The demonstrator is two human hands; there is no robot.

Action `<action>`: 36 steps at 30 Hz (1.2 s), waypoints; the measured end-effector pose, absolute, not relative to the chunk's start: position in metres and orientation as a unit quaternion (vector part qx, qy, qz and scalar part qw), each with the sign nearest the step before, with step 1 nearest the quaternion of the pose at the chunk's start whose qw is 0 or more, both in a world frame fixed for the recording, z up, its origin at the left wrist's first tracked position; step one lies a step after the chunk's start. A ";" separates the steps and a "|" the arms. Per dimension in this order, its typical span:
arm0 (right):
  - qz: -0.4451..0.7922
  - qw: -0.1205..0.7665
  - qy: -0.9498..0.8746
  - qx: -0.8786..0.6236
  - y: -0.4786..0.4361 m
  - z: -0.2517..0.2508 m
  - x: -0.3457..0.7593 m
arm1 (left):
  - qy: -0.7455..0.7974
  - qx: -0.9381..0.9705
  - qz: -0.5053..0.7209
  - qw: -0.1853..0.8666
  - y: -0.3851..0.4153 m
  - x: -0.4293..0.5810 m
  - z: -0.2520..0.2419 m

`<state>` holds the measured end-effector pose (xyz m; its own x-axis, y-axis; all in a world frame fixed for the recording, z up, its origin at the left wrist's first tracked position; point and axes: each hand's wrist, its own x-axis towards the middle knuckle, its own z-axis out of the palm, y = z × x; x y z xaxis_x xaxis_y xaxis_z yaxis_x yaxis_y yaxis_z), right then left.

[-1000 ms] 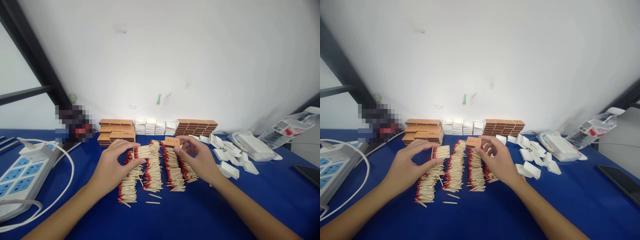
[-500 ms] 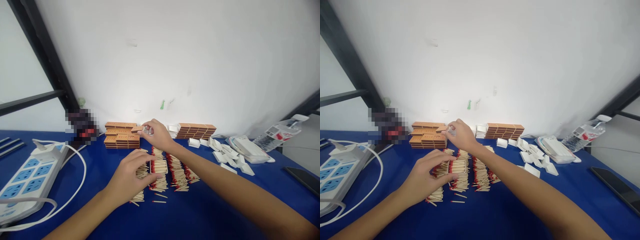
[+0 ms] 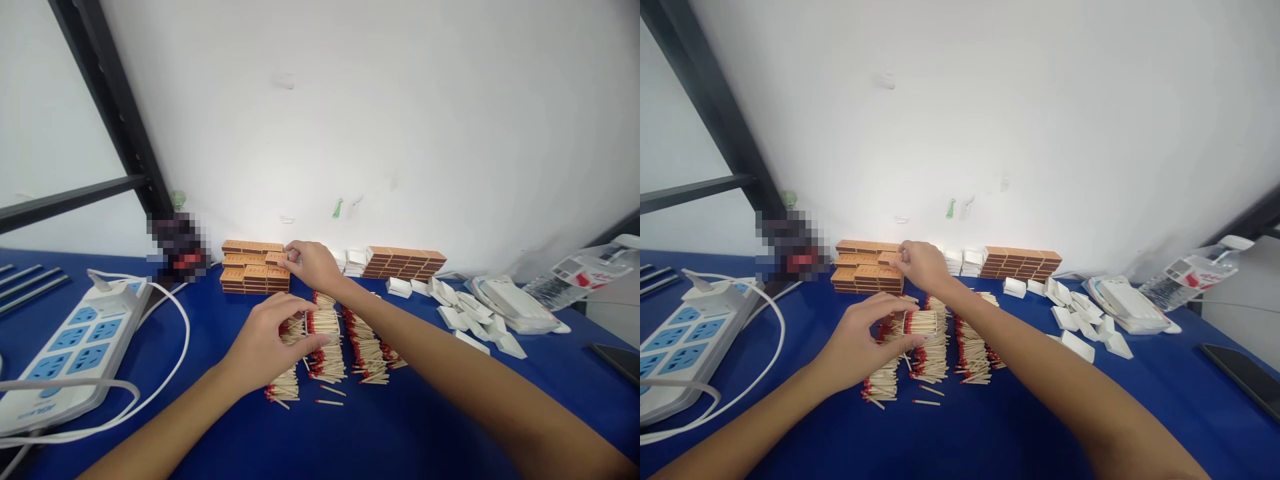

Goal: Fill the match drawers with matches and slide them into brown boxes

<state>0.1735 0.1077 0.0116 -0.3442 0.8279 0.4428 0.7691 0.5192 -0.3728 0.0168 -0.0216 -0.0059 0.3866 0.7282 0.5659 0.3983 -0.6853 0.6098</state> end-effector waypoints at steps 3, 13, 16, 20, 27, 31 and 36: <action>0.056 0.298 -0.820 -0.486 0.111 0.011 0.171 | 0.351 0.812 0.426 0.188 -0.020 0.016 -0.007; 0.222 0.365 -0.781 -0.455 0.057 0.030 0.214 | 0.391 0.803 0.419 0.161 -0.016 0.013 -0.007; 0.457 0.284 -0.706 -0.460 0.013 0.032 0.237 | 0.411 0.790 0.424 0.164 -0.018 0.014 -0.005; 0.549 0.305 -0.622 -0.468 -0.026 0.022 0.251 | 0.416 0.787 0.410 0.199 -0.023 0.022 -0.004; 0.554 0.378 -0.560 -0.486 -0.034 0.006 0.283 | 0.538 0.644 0.530 0.121 0.026 -0.011 0.026; 0.546 0.406 -0.535 -0.501 -0.035 -0.003 0.305 | 0.630 0.544 0.538 0.135 0.074 -0.046 0.032; 0.542 0.430 -0.521 -0.501 -0.039 -0.007 0.312 | 0.670 0.550 0.476 0.148 0.099 -0.057 0.019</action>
